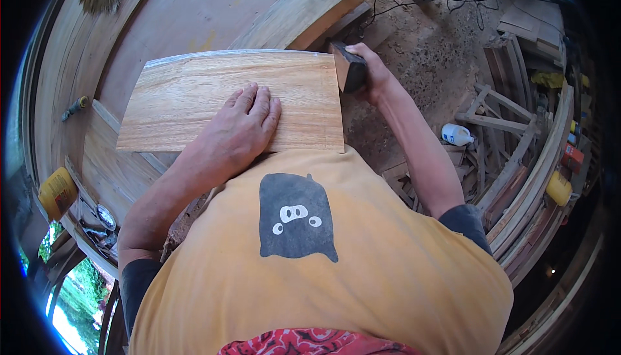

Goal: The person handles wood boards on a workbench, uses a hand plane on the edges of a board, marks the wood with a pen, and applies glue to the surfaces using a stick and a small piece of wood.

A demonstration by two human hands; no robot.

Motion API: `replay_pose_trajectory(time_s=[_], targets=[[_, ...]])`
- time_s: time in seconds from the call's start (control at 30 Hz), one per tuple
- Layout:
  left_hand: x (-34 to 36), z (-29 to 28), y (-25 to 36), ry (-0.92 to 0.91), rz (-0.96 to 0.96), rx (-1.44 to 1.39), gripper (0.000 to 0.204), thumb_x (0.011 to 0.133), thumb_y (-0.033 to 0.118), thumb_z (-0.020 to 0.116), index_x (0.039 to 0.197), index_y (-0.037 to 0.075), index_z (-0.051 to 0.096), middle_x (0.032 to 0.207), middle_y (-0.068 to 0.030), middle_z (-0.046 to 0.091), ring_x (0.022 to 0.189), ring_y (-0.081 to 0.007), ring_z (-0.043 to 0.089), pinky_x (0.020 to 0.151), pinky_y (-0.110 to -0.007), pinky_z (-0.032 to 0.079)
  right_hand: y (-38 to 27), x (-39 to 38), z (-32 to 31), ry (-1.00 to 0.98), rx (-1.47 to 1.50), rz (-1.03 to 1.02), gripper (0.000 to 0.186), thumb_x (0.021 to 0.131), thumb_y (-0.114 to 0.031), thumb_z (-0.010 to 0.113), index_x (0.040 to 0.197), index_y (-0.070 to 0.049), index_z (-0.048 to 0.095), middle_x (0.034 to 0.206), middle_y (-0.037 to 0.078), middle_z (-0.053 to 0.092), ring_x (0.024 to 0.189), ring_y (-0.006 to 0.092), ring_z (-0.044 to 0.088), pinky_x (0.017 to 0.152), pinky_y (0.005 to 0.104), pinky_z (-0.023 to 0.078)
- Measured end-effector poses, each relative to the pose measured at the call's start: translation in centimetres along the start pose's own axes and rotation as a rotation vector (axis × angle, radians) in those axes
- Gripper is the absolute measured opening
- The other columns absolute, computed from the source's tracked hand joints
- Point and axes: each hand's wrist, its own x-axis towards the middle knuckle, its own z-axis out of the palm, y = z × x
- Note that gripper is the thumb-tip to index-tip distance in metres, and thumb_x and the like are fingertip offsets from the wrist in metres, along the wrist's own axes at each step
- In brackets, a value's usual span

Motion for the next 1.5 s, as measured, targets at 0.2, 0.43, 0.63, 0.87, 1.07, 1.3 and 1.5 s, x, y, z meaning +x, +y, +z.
replay_pose_trajectory(time_s=[0.2,0.43,0.63,0.87,1.07,1.3,1.5], targets=[[-0.1,0.4,-0.4,0.001,-0.012,-0.044,0.05,0.098,0.01,0.051,0.142,-0.012,0.047,0.147,-0.0319,0.051,0.142,-0.0457,0.047,0.121,-0.05,0.038,1.2,-0.4,0.6,-0.001,0.054,-0.006,0.038,0.091,-0.047,0.059,0.096,-0.011,0.07,0.079,0.003,0.072,0.058,0.0137,0.067,0.044,0.0271,0.052],[0.1,0.6,-0.1,0.005,-0.035,0.001,0.052,0.096,0.01,0.052,0.143,-0.012,0.047,0.146,-0.0329,0.051,0.141,-0.0463,0.047,0.121,-0.051,0.037,0.2,-0.5,-0.1,-0.114,0.041,0.05,0.044,0.092,-0.043,0.058,0.111,-0.005,0.069,0.101,0.01,0.076,0.082,0.0201,0.073,0.075,0.0308,0.062],[0.2,0.6,0.3,0.044,-0.028,0.001,0.052,0.096,0.01,0.051,0.143,-0.012,0.047,0.146,-0.0331,0.051,0.141,-0.0462,0.047,0.121,-0.049,0.037,0.2,1.9,-0.6,-0.124,0.096,-0.033,0.05,0.091,-0.044,0.057,0.119,-0.003,0.068,0.102,0.01,0.074,0.085,0.0199,0.072,0.08,0.0325,0.06],[-0.4,1.3,0.2,0.161,-0.06,-0.022,0.049,0.098,0.013,0.052,0.142,-0.008,0.051,0.143,-0.0277,0.056,0.137,-0.041,0.053,0.118,-0.047,0.041,3.4,-3.3,-0.1,0.167,0.193,-0.159,0.053,0.093,-0.056,0.054,0.12,-0.012,0.067,0.097,0.006,0.071,0.075,0.0197,0.07,0.053,0.0273,0.054],[-2.4,-0.9,-1.6,0.208,-0.126,0.043,0.047,0.096,0.014,0.056,0.14,-0.003,0.056,0.137,-0.0205,0.064,0.131,-0.0357,0.059,0.111,-0.045,0.047,-4.1,-7.2,1.2,0.06,-0.215,-0.508,0.053,0.094,-0.059,0.053,0.115,-0.012,0.065,0.079,0.0,0.062,0.052,0.013,0.053,0.038,0.0257,0.034],[-7.0,1.3,-7.4,0.46,-0.327,0.184,0.046,0.092,0.009,0.061,0.137,0.01,0.064,0.134,-0.0154,0.068,0.129,-0.0332,0.062,0.109,-0.046,0.048,-16.0,4.2,4.0,0.155,-0.563,-0.554,0.038,0.084,-0.066,0.068,0.086,-0.028,0.061,0.068,-0.007,0.053,0.05,0.0063,0.044,0.043,0.0241,0.025],[-9.7,7.1,-7.5,0.334,-0.585,0.036,0.051,0.09,0.007,0.061,0.14,0.019,0.063,0.151,-0.0062,0.057,0.145,-0.0283,0.048,0.122,-0.051,0.032,-23.0,15.6,9.3,0.533,-1.466,-0.829,0.085,0.08,-0.066,0.068,0.121,0.008,0.062,0.115,0.027,0.071,0.108,0.0361,0.071,0.093,0.0446,0.053]])
